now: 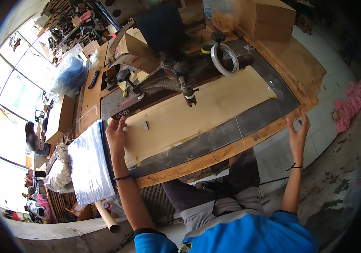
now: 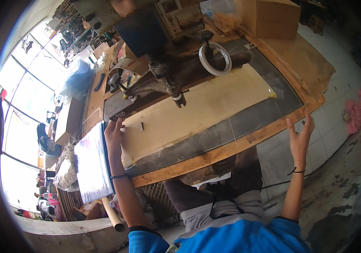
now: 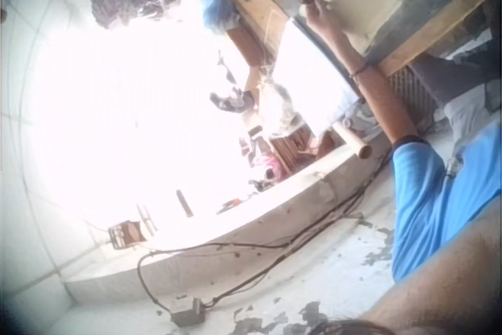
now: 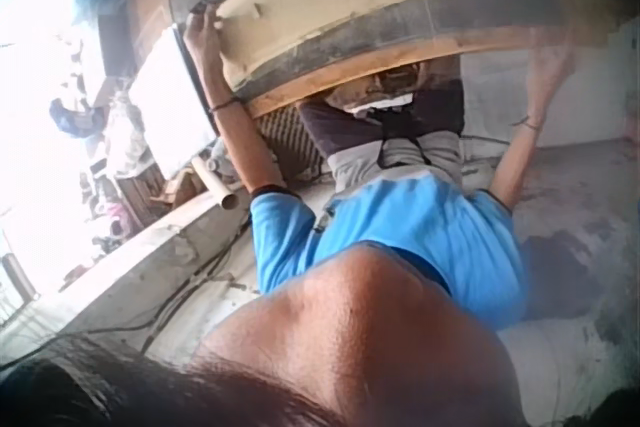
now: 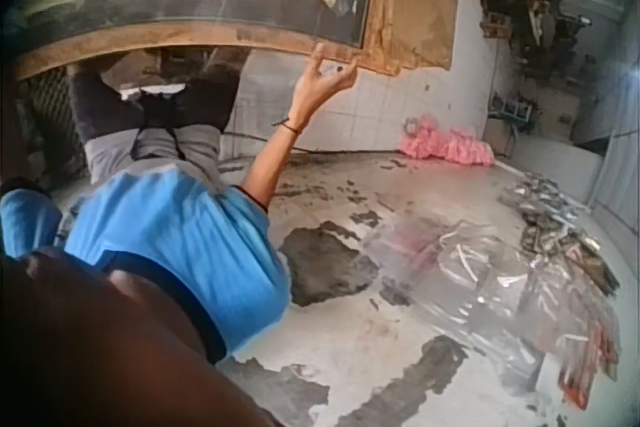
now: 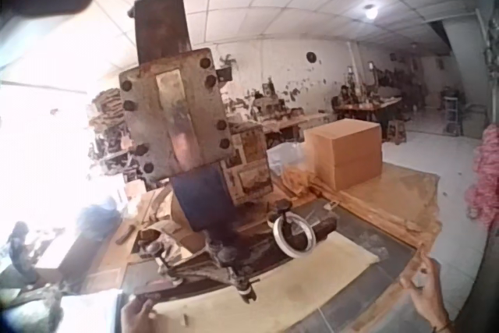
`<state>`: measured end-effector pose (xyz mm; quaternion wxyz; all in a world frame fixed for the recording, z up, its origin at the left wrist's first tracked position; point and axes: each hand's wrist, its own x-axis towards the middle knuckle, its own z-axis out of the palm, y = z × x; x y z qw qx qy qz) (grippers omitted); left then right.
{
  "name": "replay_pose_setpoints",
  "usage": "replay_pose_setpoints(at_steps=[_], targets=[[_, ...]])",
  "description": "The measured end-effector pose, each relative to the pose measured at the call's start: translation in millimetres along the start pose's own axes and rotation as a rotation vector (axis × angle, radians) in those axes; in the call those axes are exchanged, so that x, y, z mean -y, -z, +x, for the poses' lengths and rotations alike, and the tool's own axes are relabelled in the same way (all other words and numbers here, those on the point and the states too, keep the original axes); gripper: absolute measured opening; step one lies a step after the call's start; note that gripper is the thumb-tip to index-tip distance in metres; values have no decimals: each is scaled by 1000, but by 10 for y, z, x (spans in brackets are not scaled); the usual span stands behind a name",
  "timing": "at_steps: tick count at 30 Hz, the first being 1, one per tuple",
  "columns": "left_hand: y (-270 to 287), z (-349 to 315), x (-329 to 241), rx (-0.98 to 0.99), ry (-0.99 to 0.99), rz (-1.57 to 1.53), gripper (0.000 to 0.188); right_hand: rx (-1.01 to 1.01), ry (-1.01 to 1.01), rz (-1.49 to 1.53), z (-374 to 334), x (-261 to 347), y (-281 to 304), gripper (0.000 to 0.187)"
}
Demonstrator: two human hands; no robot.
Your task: The person positions plastic sheets and small white components onto the bed of a welding machine, lowers the machine head to bond the materials, and adjusts the sheet to repeat the process on different sections.
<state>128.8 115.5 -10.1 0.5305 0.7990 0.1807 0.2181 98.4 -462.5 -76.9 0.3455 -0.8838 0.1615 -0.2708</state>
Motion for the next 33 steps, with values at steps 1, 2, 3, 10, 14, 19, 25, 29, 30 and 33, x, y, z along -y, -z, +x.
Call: replay_pose_setpoints(at_steps=[1, 2, 3, 10, 14, 19, 25, 29, 30, 33], targets=[[-9, -4, 11, -1, -12, -4, 31, 9, -48, 107, -35, -31, -21, 82], [13, 29, 65, 21, -40, 31, 30, 17, -96, 214, -68, -53, -16, 81], [35, -7, 66, 27, -27, 20, 29, 90, -158, 218, -97, -33, 32, 76], [10, -24, 25, 0, -25, -4, 26, 288, -102, 396, 484, 191, 903, 38], [15, -36, 49, 0, -32, -37, 24, 123, -22, 520, 1544, -71, 1037, 36], [136, -50, 37, 28, -28, 25, 25, 220, -233, 325, 2659, -860, 637, 47], [-170, 6, -100, 120, -76, -152, 25, -93, 218, -474, 3749, -2209, 988, 53], [133, -57, -57, 106, -214, 56, 34, -235, 338, -319, 3034, -1240, 124, 45], [35, -51, -61, 119, -193, -40, 37, -198, 417, -219, 2872, -974, 283, 40], [70, -37, -157, 251, 10, -96, 40, -7, 562, 37, 1774, 532, 401, 28]])
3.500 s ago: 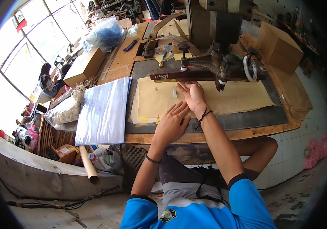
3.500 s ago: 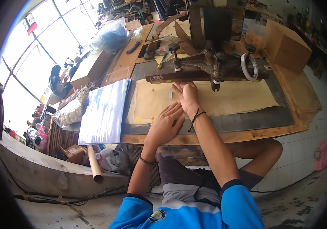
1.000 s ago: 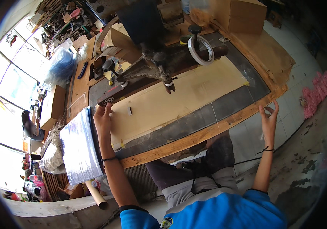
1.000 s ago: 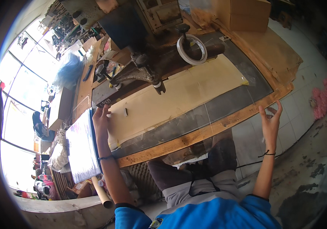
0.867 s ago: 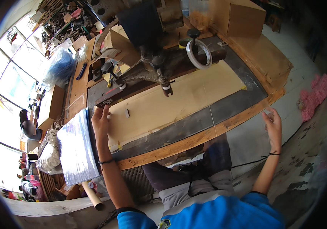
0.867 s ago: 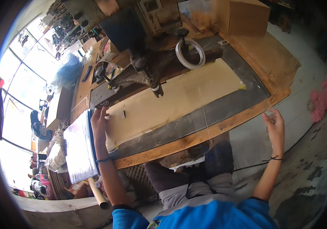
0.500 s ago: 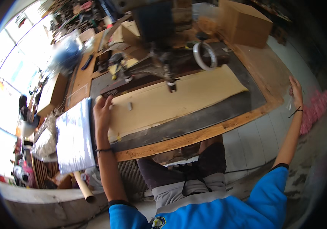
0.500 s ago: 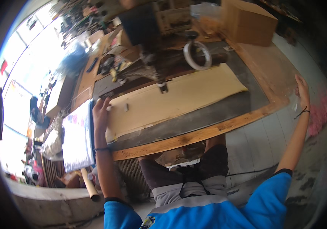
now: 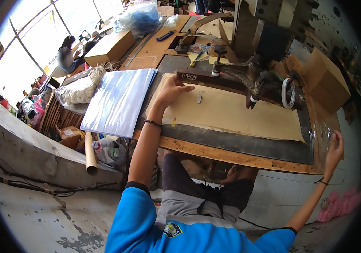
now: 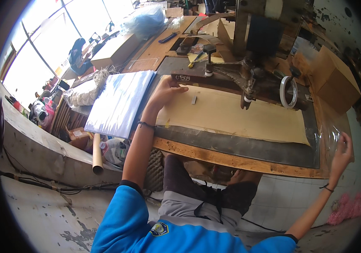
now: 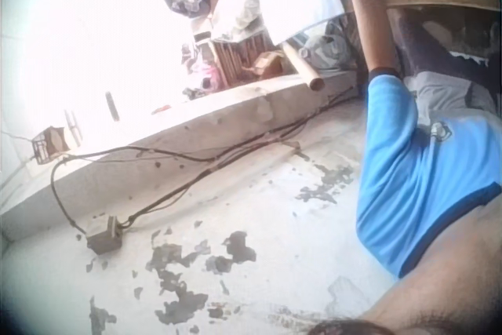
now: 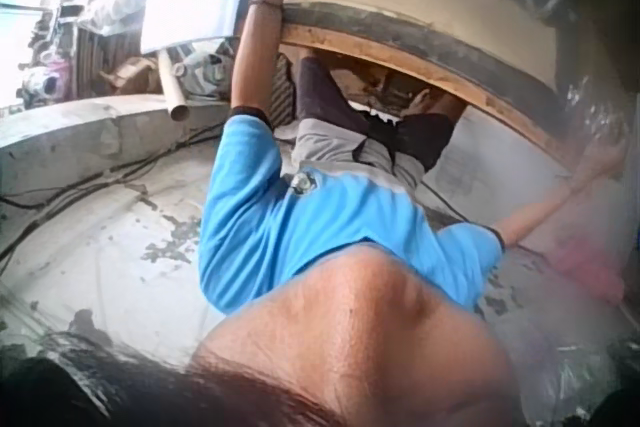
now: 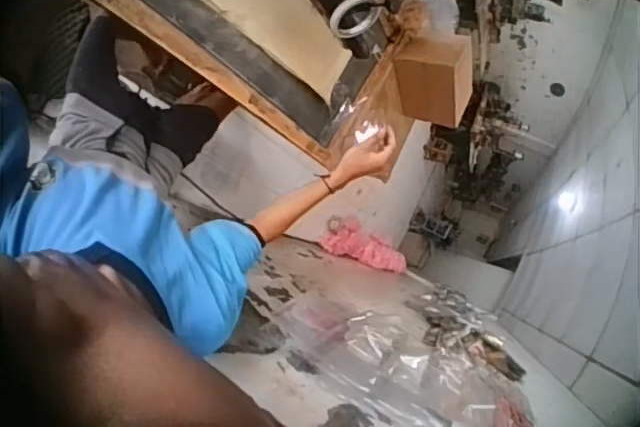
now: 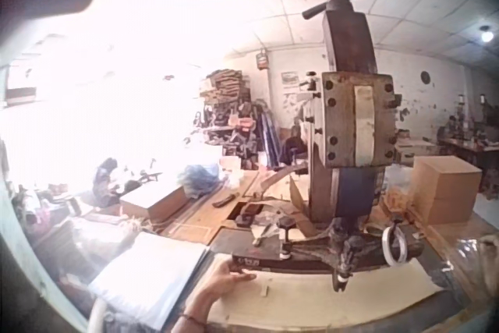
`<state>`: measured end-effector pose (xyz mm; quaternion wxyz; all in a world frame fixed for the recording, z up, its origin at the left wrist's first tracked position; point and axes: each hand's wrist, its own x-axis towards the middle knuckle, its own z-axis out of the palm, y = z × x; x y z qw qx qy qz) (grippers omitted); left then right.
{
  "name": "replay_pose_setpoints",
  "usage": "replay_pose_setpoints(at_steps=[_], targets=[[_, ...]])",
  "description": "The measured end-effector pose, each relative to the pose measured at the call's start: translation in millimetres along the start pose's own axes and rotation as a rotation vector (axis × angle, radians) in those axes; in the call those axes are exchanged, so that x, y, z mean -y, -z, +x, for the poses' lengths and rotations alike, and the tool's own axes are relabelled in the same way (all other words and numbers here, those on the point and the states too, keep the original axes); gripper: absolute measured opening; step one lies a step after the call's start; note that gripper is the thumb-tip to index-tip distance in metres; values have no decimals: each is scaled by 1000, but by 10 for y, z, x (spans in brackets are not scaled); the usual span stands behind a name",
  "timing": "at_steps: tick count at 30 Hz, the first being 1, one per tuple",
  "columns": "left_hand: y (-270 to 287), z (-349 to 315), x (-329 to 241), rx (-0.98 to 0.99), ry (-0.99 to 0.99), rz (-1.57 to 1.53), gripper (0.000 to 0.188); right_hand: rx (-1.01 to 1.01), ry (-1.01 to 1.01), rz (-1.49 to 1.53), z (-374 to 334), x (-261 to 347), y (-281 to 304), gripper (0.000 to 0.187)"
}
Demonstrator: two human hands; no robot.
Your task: The person positions plastic sheets and small white components onto the bed of a welding machine, lowers the machine head to bond the materials, and adjusts the sheet to repeat the process on different sections.
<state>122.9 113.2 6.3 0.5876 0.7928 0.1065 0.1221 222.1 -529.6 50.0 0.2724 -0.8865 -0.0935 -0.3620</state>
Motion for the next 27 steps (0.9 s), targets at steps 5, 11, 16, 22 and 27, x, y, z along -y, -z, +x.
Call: replay_pose_setpoints(at_steps=[5, 11, 16, 22, 27], targets=[[-20, -110, 127, -14, -16, -107, 50, 419, 296, 323, -388, 1984, -333, 12], [-87, -284, 169, -123, 35, -414, 72, 728, 605, 504, -485, 3206, -905, 11], [-350, -936, -9, -115, -143, -391, 70, 783, 677, 459, -435, 3653, -1301, 13], [239, -1563, 136, -160, -396, 189, 35, 1055, 560, 464, -631, 4074, -2075, 14], [364, -1436, 375, 115, -406, 70, 42, 1050, 577, 515, -1081, 3831, -2346, 16]])
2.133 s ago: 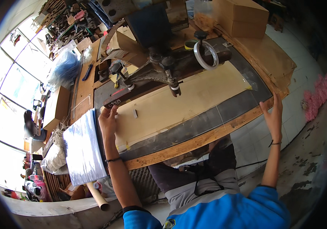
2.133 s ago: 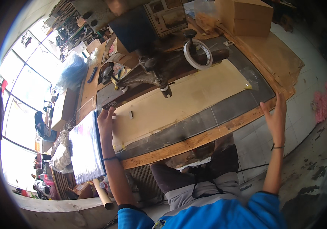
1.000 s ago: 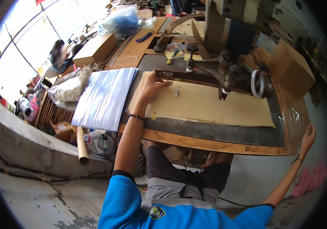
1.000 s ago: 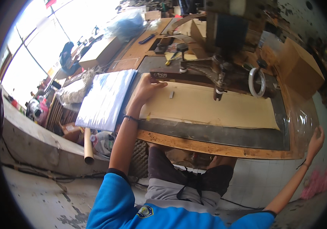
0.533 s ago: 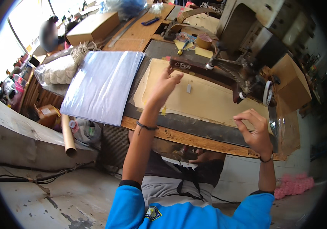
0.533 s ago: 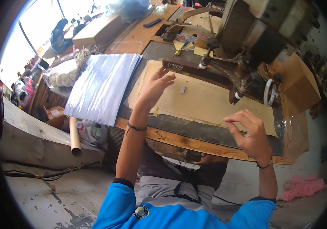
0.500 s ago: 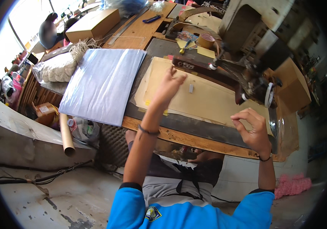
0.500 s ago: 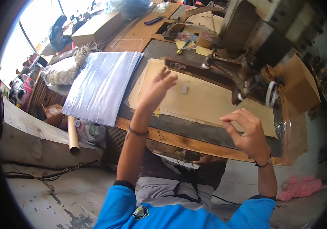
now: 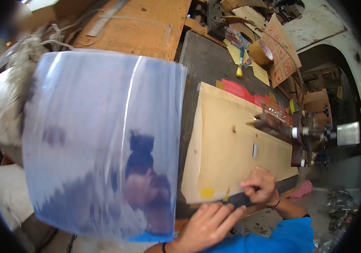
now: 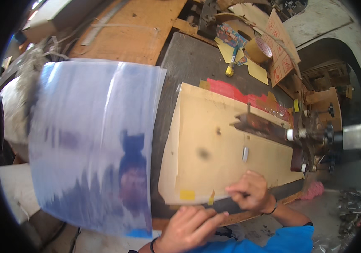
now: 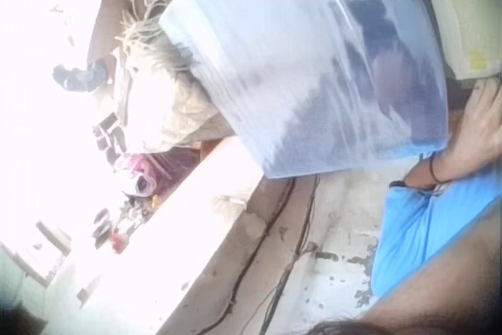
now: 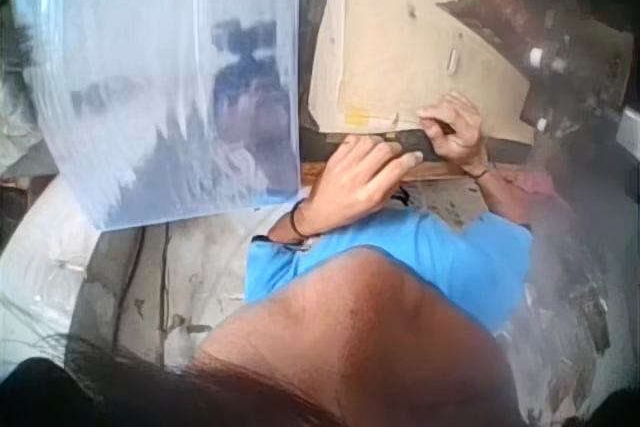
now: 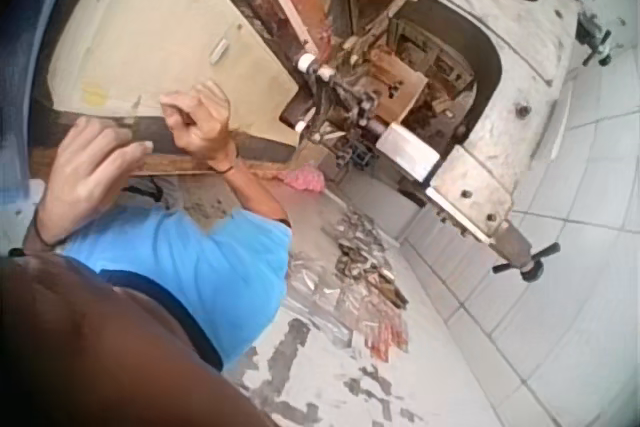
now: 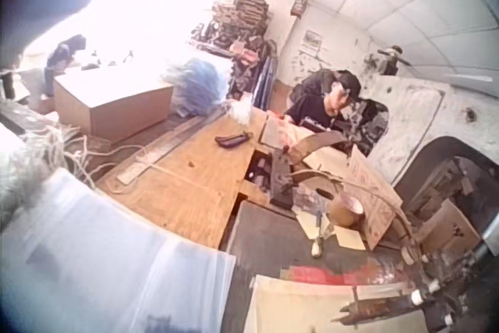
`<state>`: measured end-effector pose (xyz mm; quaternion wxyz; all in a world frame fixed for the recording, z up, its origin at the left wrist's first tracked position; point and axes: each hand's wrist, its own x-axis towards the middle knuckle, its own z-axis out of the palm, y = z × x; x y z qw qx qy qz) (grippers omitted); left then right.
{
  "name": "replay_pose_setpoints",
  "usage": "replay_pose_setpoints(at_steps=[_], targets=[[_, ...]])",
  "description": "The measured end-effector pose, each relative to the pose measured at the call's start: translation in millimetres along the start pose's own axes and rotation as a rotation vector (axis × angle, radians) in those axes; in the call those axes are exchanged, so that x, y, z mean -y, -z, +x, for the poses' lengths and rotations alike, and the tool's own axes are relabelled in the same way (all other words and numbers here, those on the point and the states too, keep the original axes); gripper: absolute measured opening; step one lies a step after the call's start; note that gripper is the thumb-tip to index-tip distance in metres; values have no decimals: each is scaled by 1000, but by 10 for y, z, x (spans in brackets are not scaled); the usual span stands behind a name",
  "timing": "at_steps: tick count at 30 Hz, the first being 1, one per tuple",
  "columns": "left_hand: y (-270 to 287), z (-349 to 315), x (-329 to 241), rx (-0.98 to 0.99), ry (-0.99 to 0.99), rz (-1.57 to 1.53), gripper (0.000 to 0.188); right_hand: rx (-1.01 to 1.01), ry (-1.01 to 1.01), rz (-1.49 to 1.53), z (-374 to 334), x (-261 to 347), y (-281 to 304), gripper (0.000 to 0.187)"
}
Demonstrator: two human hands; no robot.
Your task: The person positions plastic sheets and small white components onto the bed of a welding machine, lowers the machine head to bond the materials, and adjusts the sheet to repeat the process on different sections.
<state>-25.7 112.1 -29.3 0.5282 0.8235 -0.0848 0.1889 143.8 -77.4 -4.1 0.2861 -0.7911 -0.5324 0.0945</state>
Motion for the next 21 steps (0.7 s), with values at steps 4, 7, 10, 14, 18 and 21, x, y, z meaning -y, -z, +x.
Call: replay_pose_setpoints(at_steps=[4, 7, 10, 14, 18, 21], targets=[[214, 52, -43, 29, 256, -474, 38, 26, 52, -116, 38, -20, -102, 17], [344, 233, 31, -7, 366, -735, 35, 186, 54, -76, 110, -44, -2, 12], [394, 393, 140, 48, 449, -952, 26, 215, 37, -32, 107, -64, 2, 17], [347, 353, 48, -32, 678, -1058, 21, 232, 77, -9, 124, -77, 22, 22], [380, 501, 109, 26, 762, -1064, 18, 150, 95, 26, 100, -140, -38, 21], [345, 440, 91, 1, 792, -1109, 17, 101, 114, 67, 72, -153, -90, 19]])
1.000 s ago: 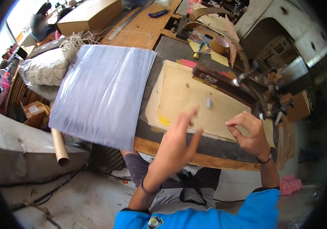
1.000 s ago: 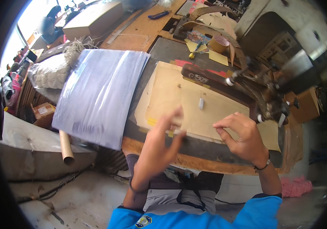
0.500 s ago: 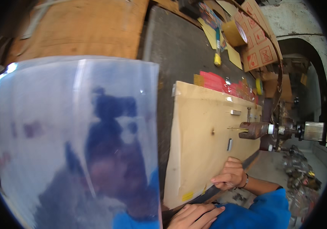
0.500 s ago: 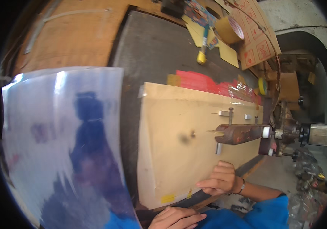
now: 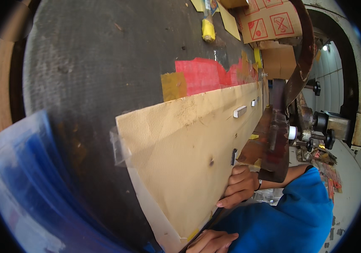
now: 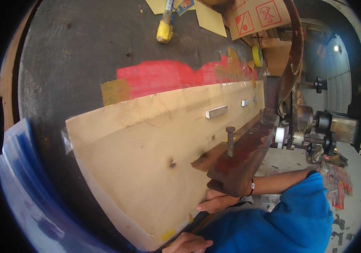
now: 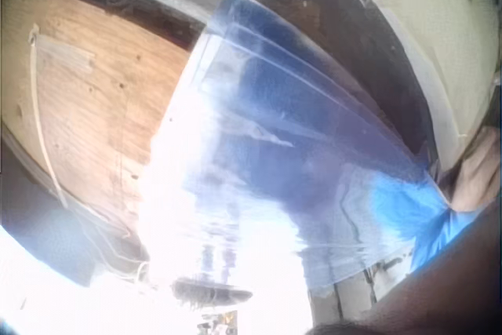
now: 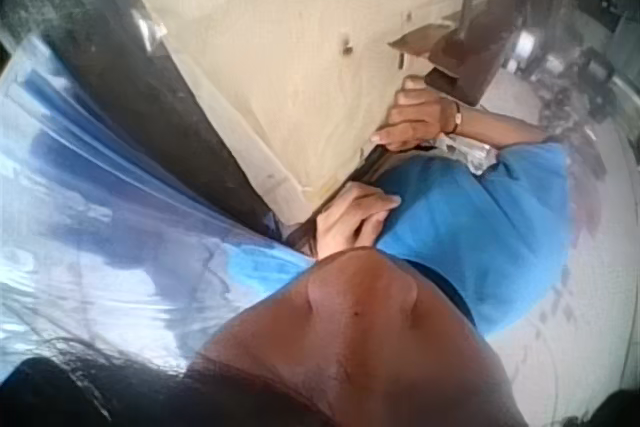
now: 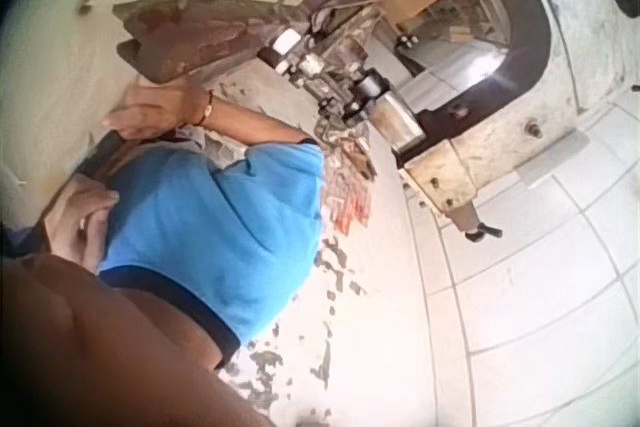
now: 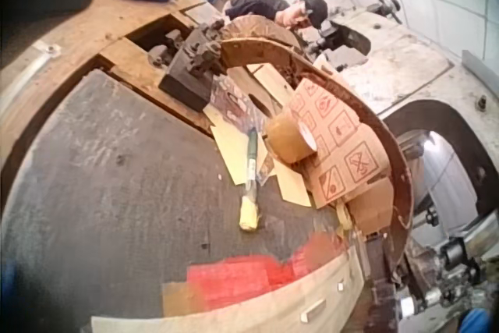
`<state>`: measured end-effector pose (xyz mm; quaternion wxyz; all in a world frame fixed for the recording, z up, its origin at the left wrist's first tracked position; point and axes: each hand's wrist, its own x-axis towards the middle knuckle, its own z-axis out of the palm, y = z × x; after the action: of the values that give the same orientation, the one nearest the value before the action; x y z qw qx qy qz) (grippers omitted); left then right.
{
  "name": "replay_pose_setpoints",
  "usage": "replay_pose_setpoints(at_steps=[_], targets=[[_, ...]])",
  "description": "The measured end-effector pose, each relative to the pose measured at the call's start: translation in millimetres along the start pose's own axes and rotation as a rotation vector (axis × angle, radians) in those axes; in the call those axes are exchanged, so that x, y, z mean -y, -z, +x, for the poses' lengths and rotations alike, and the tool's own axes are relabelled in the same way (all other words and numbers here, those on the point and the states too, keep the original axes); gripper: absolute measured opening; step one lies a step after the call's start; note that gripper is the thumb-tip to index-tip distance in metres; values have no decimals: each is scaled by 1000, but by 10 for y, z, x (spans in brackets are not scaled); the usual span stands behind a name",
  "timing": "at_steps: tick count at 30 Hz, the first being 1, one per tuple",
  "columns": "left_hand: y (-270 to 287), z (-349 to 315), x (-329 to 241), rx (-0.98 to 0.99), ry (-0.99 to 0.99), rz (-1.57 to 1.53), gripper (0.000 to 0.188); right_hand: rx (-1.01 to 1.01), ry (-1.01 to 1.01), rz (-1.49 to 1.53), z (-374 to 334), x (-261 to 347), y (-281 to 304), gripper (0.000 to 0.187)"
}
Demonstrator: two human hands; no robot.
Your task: The person positions plastic sheets and small white components onto the bed of a welding machine, lowers the machine head to bond the materials, and adjusts the sheet to repeat the process on different sections.
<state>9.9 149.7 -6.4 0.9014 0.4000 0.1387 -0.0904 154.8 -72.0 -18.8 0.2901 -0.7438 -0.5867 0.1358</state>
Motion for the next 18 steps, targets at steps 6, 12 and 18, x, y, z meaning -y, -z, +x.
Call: replay_pose_setpoints(at_steps=[6, 12, 18], targets=[[-37, -23, -3, -50, 59, -64, 14, 59, -35, 37, -174, 92, 49, 21], [-44, -25, 6, -72, 36, -96, 11, 49, -73, 49, -176, 102, 4, 21], [-20, -3, -15, -58, 39, -130, 12, 27, -123, 37, -198, 143, 5, 19]])
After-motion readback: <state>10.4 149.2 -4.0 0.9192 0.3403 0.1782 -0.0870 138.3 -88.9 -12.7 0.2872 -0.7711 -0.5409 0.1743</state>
